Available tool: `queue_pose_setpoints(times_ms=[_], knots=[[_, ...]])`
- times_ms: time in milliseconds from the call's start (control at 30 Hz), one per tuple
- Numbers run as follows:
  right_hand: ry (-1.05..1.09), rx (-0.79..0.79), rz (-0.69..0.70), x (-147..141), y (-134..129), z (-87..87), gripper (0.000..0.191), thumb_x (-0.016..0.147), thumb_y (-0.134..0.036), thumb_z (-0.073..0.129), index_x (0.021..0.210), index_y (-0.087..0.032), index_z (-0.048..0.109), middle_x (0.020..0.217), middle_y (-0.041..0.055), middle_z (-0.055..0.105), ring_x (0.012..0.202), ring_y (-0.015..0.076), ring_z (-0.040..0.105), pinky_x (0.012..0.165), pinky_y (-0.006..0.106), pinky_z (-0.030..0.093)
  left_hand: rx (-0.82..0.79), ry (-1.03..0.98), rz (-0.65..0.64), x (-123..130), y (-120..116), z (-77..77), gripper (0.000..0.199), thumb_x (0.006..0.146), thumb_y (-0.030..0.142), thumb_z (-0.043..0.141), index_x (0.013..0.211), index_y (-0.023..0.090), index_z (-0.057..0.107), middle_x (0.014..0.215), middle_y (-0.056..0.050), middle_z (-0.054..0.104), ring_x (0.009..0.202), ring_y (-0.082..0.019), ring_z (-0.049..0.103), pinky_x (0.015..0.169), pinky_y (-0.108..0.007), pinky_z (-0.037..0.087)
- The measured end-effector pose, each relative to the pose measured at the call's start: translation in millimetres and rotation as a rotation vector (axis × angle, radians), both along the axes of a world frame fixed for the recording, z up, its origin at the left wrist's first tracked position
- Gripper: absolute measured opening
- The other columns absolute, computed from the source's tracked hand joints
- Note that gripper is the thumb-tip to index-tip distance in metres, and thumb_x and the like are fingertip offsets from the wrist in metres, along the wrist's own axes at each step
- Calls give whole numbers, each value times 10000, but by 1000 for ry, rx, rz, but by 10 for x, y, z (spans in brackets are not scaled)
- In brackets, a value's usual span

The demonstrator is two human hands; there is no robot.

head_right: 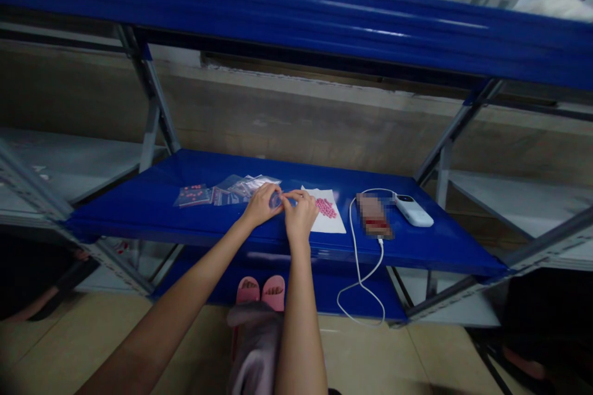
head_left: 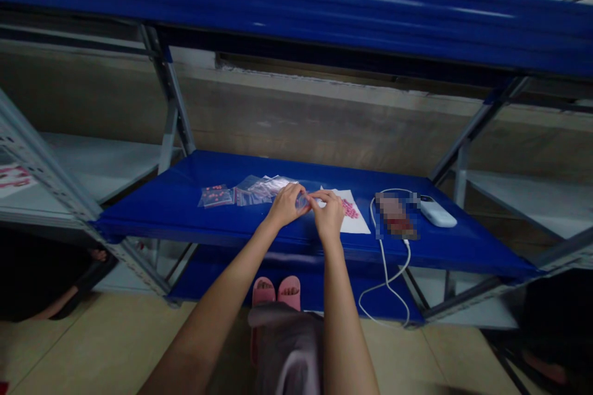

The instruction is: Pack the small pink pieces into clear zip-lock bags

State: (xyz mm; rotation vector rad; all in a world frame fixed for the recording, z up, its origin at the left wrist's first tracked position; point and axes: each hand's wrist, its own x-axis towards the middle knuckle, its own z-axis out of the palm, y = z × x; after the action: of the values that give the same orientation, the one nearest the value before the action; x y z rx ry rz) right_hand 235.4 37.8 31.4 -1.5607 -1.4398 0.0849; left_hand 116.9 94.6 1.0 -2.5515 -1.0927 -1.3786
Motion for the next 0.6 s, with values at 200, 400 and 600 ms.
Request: queue_pose_setpoints(times_ms=[200,400,600], knots=[[-76,-138,-294,404,-130,-45,209,804,-301,525,890,-212,692,978,80,643,880,238,514,697,310,306,14,6,0,-4,-1,11,300,768,466,563,824,187,468,803,-41,554,815,-207,526,748,-328,436],[-273,-343,-455,727,-229,-212,226,791,-266,546,973,-206,665,1014,118,619,926,266,501,684,323,295,10,8,1,-9,11,3,288,783,463,547,826,190,464,815,-41,559,825,-204,529,754,-336,439],[-321,-366,-449,717,-143,-244,198,783,-257,543,920,-218,681,1014,100,620,959,265,480,737,347,278,4,-11,-2,-6,40,-23,288,775,463,558,819,194,466,830,-39,561,842,-204,537,765,-344,442]])
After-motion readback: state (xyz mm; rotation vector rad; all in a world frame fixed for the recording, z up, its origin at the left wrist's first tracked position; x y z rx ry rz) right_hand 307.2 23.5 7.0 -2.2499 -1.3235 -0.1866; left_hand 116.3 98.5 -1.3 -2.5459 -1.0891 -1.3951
